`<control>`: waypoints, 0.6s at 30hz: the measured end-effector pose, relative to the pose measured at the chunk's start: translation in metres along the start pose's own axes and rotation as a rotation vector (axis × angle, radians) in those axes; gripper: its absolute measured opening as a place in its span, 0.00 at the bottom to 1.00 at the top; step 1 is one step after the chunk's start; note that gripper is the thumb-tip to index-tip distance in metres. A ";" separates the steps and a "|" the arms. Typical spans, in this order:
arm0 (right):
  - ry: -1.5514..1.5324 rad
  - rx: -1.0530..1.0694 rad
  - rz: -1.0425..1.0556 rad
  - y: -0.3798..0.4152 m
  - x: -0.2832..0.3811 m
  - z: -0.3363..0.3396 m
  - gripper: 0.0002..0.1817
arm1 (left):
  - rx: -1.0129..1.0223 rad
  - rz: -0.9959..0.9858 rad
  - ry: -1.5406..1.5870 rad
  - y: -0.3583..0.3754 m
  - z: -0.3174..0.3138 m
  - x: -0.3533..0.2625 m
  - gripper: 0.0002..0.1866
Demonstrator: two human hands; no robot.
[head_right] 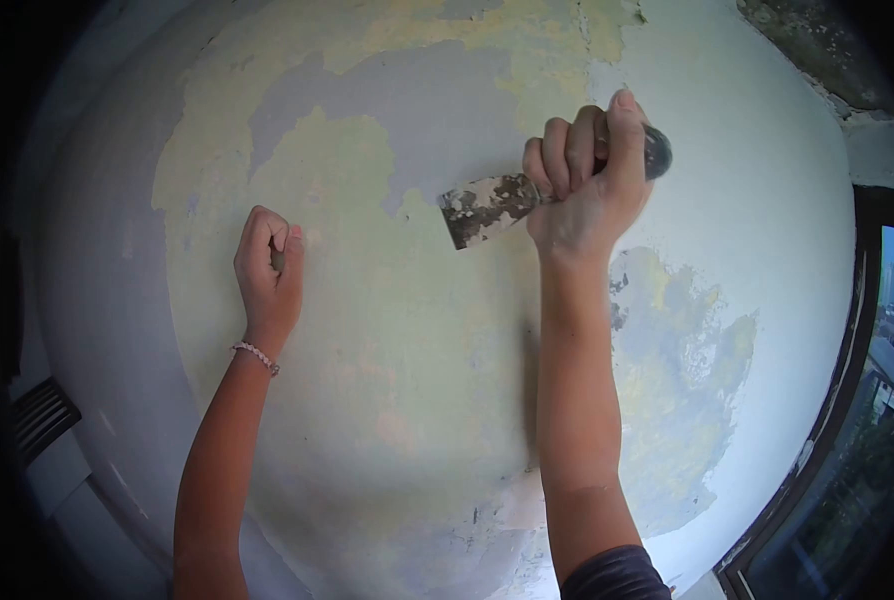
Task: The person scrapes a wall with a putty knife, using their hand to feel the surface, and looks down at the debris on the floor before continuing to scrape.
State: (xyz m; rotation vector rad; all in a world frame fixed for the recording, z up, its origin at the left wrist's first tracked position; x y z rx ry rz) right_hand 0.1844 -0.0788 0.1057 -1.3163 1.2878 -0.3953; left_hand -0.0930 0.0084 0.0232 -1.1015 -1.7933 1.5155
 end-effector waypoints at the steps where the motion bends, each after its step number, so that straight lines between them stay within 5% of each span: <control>1: 0.015 0.028 0.027 -0.002 0.005 0.000 0.24 | -0.002 -0.005 0.007 0.001 -0.001 -0.002 0.11; 14: -0.106 -0.004 0.134 -0.018 0.026 0.017 0.22 | -0.010 -0.053 0.007 -0.001 -0.001 -0.003 0.11; 18: -0.123 -0.150 -0.149 0.016 -0.035 0.001 0.21 | 0.005 -0.039 0.019 0.001 -0.001 -0.004 0.10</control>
Point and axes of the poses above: each hand's wrist, its own y-axis away from the middle knuckle, its own z-axis out of the back of the hand, x = y × z, the point moved 7 cm from there along -y, towards the middle knuckle, and after that the axes turned 15 degrees about z, right-handed, at the moved point
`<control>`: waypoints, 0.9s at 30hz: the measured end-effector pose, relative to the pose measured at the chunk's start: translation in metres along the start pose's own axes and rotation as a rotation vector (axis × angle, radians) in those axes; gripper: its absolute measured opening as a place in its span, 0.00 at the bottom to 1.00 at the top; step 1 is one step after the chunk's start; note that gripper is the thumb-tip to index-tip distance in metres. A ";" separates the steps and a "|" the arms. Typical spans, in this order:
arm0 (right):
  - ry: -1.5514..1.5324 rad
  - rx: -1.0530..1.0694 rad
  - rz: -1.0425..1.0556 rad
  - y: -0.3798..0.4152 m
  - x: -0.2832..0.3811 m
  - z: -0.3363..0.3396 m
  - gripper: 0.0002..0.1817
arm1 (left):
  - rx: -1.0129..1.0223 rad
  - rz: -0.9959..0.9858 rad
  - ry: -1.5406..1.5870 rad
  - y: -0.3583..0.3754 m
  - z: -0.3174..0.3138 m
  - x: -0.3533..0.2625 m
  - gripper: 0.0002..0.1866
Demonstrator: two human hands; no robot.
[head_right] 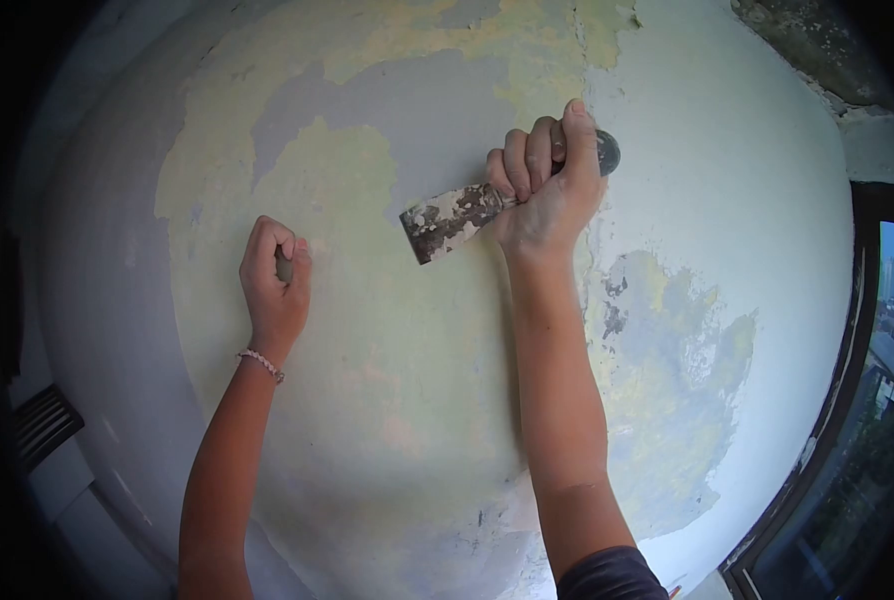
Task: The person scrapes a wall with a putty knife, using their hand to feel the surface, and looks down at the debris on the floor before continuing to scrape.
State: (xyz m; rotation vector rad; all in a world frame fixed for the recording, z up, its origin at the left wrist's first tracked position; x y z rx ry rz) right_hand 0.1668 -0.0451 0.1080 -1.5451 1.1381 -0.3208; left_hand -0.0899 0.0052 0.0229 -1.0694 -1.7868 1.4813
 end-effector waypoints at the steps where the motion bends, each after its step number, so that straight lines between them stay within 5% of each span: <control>1: 0.009 0.041 0.078 -0.001 0.011 -0.005 0.22 | 0.001 -0.006 0.024 0.000 0.000 0.001 0.10; 4: -0.037 0.237 0.266 -0.011 0.056 -0.009 0.23 | -0.013 -0.035 0.031 -0.003 0.003 0.003 0.10; 8: 0.145 0.131 0.149 -0.001 0.015 -0.014 0.26 | 0.005 -0.012 -0.009 0.001 0.003 0.004 0.10; 12: 0.063 0.253 0.293 -0.016 0.058 -0.020 0.26 | -0.013 -0.004 0.108 -0.001 0.002 0.008 0.10; 16: 0.191 0.130 0.188 -0.010 0.035 -0.017 0.25 | -0.005 -0.024 0.080 0.000 0.000 0.006 0.10; 21: -0.006 0.389 0.296 -0.030 0.088 -0.027 0.25 | -0.021 -0.029 0.026 -0.001 0.002 0.008 0.10; 24: 0.161 0.136 0.174 -0.016 0.022 -0.012 0.25 | -0.015 -0.055 0.003 0.000 0.003 0.002 0.10; 25: 0.083 0.152 0.038 -0.007 0.004 -0.018 0.25 | -0.010 -0.043 0.016 0.000 0.001 0.001 0.10; 27: 0.101 0.254 0.167 -0.009 0.023 -0.031 0.24 | -0.002 -0.021 0.026 0.000 0.003 0.001 0.10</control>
Point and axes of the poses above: each hand's wrist, its own y-axis away from the middle knuckle, its own z-axis out of the back of the hand, x = y × z, the point moved 7 cm from there along -y, towards the middle knuckle, and after that the axes turned 15 degrees about z, right-handed, at the moved point
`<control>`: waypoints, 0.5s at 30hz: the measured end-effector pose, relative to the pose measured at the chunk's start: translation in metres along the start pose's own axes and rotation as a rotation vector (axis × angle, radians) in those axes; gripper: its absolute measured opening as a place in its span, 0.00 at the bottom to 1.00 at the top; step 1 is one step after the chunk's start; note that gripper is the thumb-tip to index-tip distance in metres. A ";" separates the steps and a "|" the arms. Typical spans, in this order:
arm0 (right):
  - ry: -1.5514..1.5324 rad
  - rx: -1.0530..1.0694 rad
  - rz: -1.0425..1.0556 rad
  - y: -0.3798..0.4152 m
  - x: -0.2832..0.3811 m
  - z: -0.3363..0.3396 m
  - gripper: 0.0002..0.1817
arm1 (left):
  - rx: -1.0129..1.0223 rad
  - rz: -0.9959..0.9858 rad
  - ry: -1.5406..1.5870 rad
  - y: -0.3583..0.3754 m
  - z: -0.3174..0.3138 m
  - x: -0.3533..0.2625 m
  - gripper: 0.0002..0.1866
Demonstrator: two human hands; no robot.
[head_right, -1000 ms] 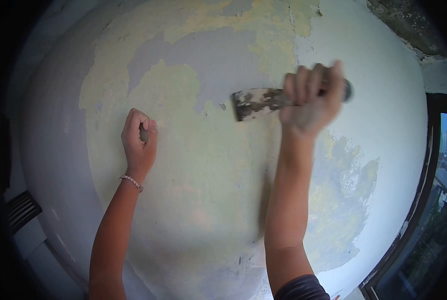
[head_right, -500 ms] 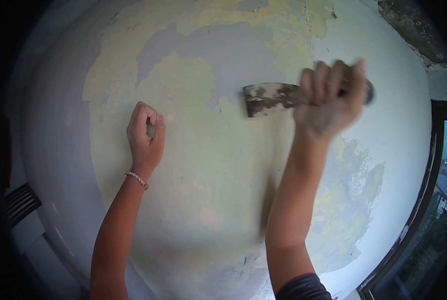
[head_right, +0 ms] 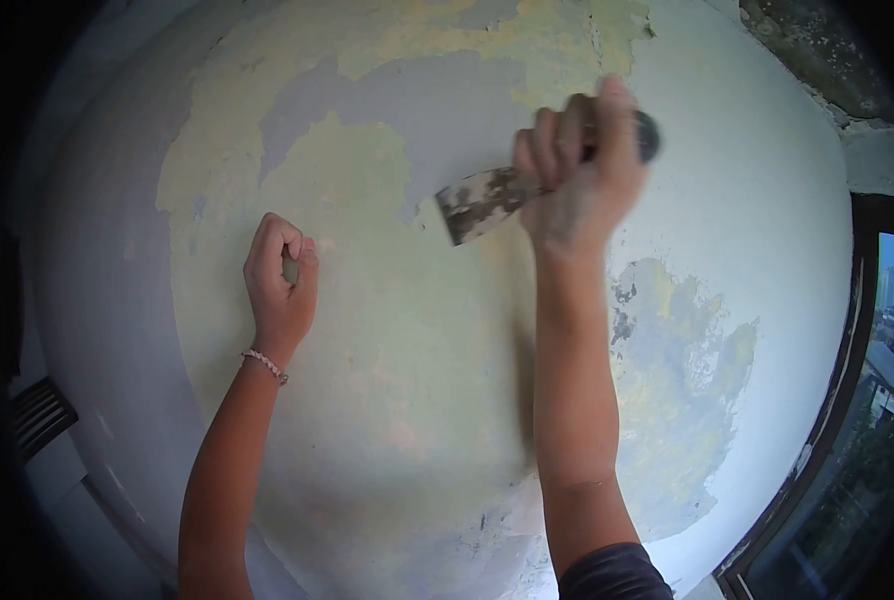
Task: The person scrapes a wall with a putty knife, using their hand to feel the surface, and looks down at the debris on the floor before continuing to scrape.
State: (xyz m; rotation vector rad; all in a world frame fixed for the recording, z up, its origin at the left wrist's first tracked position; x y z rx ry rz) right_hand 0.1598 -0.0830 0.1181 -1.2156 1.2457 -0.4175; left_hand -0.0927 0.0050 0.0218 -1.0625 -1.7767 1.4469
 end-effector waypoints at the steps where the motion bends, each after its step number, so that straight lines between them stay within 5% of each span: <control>1: -0.036 0.041 0.071 -0.008 0.016 0.002 0.22 | -0.001 -0.011 0.014 -0.001 0.000 0.000 0.10; 15: 0.124 0.051 0.004 -0.024 0.010 0.004 0.20 | 0.004 -0.014 0.035 0.001 -0.002 0.002 0.10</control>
Point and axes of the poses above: each hand's wrist, its own y-axis away from the middle knuckle, its own z-axis out of the back of the hand, x = y × z, the point moved 7 cm from there along -y, towards the middle knuckle, and after that the axes turned 15 degrees about z, right-handed, at the moved point
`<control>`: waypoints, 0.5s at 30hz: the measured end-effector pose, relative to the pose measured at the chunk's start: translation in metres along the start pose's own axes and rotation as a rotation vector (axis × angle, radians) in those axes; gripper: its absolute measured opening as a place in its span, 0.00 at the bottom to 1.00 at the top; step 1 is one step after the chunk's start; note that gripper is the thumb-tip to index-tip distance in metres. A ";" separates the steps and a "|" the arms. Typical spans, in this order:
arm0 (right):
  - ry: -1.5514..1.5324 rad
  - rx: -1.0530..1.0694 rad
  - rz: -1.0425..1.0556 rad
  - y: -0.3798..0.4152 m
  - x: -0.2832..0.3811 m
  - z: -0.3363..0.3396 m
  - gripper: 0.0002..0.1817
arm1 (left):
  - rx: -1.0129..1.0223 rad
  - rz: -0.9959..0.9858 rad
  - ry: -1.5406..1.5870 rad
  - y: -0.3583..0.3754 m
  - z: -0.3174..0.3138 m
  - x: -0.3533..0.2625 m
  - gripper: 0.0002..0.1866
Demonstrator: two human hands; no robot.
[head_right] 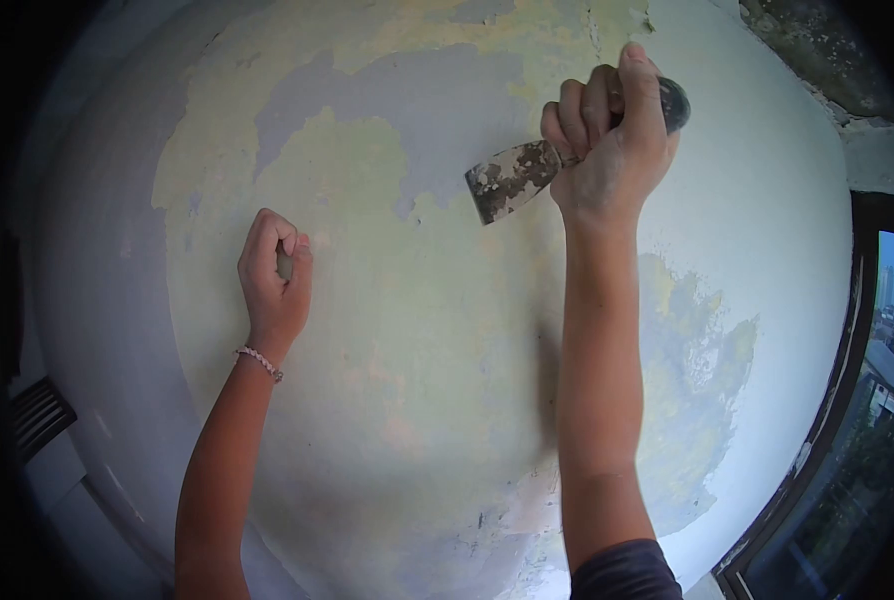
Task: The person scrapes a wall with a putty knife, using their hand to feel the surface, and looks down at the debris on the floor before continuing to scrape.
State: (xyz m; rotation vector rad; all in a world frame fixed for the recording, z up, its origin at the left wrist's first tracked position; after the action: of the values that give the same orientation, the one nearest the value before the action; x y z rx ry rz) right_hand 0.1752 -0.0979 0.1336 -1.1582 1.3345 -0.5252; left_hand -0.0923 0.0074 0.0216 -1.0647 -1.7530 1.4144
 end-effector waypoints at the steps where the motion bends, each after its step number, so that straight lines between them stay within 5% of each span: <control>1: -0.056 0.009 0.005 -0.004 0.002 0.000 0.20 | -0.003 -0.003 -0.020 0.000 0.000 -0.001 0.10; 4: -0.215 0.128 0.075 -0.020 0.029 0.005 0.21 | -0.016 -0.005 -0.047 -0.002 0.002 -0.003 0.10; 8: -0.070 -0.067 -0.080 0.001 -0.010 0.006 0.22 | -0.002 0.022 -0.041 0.001 0.000 -0.002 0.10; 11: -0.067 0.082 -0.040 -0.004 0.006 -0.008 0.22 | -0.005 0.016 -0.049 0.001 0.000 -0.002 0.10; 15: -0.120 -0.045 0.076 -0.012 0.014 0.023 0.23 | -0.026 0.008 -0.051 -0.001 0.002 -0.004 0.10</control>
State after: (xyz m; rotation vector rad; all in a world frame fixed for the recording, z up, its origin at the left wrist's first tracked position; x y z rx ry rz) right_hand 0.2034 -0.1065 0.1334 -1.1529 1.2869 -0.3675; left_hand -0.0920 0.0028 0.0221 -1.0590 -1.8097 1.4383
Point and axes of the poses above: each hand's wrist, its own y-axis away from the middle knuckle, its own z-axis out of the back of the hand, x = y × z, the point moved 7 cm from there along -y, towards the middle knuckle, and after that the axes turned 15 degrees about z, right-handed, at the moved point
